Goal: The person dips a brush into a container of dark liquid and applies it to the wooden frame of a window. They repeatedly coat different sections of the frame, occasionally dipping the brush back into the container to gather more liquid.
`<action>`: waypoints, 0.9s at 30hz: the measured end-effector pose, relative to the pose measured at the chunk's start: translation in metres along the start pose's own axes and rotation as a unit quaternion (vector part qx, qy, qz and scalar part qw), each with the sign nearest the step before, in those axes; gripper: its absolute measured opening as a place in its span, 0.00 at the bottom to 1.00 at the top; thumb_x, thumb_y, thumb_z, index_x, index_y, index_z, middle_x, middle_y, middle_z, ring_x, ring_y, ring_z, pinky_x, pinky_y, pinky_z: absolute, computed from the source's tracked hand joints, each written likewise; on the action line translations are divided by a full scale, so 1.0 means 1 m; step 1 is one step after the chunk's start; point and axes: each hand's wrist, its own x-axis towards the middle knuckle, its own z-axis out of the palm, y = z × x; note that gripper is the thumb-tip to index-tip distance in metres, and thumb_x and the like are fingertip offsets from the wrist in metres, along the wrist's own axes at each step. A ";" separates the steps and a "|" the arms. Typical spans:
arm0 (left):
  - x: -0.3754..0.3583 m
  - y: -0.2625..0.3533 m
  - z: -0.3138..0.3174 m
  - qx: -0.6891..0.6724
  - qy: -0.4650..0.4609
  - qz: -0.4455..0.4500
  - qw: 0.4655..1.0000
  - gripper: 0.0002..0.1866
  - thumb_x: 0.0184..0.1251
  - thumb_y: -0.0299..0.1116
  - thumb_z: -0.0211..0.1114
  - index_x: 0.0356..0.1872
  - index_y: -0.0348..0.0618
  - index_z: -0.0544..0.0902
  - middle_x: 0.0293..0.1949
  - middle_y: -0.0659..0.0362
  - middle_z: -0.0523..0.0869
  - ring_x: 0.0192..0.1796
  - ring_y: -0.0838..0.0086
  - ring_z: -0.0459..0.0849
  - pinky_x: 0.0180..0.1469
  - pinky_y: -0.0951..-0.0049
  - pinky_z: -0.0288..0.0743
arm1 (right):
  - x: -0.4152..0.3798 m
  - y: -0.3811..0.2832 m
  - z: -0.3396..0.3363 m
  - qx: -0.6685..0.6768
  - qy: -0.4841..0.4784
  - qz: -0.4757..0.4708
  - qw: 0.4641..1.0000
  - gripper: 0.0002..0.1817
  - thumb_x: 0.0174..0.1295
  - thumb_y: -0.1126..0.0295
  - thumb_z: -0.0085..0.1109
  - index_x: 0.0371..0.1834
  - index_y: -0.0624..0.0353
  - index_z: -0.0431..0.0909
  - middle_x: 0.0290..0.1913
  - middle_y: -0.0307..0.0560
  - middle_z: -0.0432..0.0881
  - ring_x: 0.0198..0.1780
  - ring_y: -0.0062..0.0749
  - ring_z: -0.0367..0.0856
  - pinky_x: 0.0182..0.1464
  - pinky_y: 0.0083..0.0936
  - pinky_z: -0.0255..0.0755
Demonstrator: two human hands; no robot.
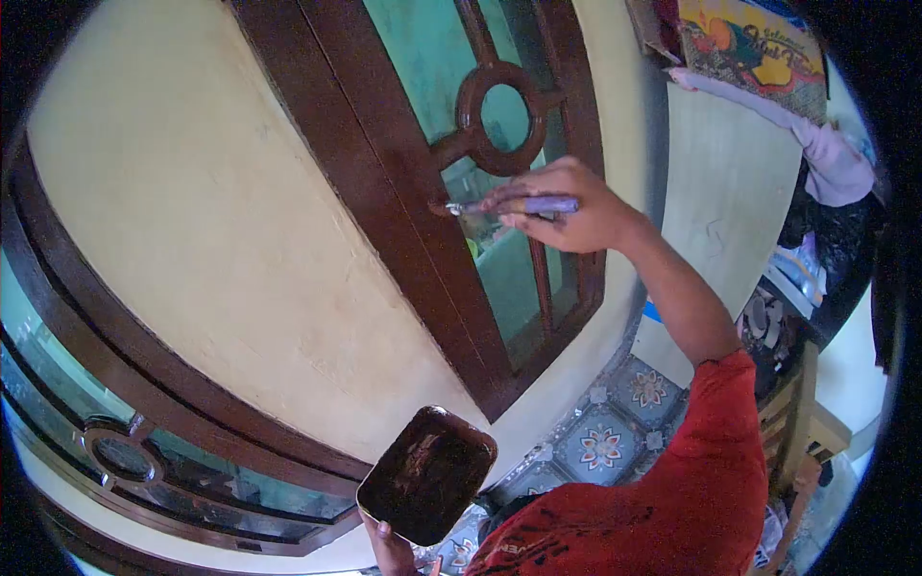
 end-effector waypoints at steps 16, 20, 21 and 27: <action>-0.013 -0.003 0.018 -0.010 0.023 0.046 0.999 0.44 0.58 0.52 0.60 0.72 0.44 0.53 0.68 0.51 0.64 0.69 0.57 0.64 0.68 0.54 0.59 | 0.182 -0.017 -0.081 -0.109 0.121 0.014 0.987 0.07 0.59 0.69 0.61 0.36 0.60 0.82 0.34 0.50 0.85 0.32 0.32 0.83 0.38 0.26 0.77; -0.009 0.001 0.019 0.002 0.015 0.051 0.999 0.45 0.58 0.53 0.60 0.72 0.44 0.53 0.68 0.51 0.64 0.69 0.57 0.64 0.68 0.54 0.59 | 0.137 -0.030 -0.067 -0.129 -0.017 -0.042 0.991 0.11 0.60 0.65 0.63 0.44 0.55 0.84 0.36 0.43 0.86 0.37 0.28 0.84 0.43 0.26 0.76; -0.008 0.002 0.019 0.006 0.014 0.050 0.999 0.45 0.58 0.53 0.60 0.72 0.44 0.52 0.68 0.51 0.64 0.68 0.57 0.64 0.68 0.54 0.59 | 0.136 -0.033 -0.068 -0.117 -0.073 -0.069 0.988 0.11 0.60 0.65 0.63 0.43 0.56 0.84 0.36 0.43 0.86 0.37 0.26 0.84 0.43 0.26 0.77; -0.007 0.003 0.026 0.040 0.010 0.052 0.998 0.46 0.57 0.54 0.61 0.72 0.44 0.53 0.67 0.50 0.64 0.68 0.57 0.65 0.67 0.54 0.60 | 0.218 -0.042 -0.093 -0.104 0.107 -0.117 0.982 0.07 0.59 0.70 0.60 0.34 0.62 0.82 0.31 0.49 0.85 0.30 0.31 0.82 0.37 0.26 0.77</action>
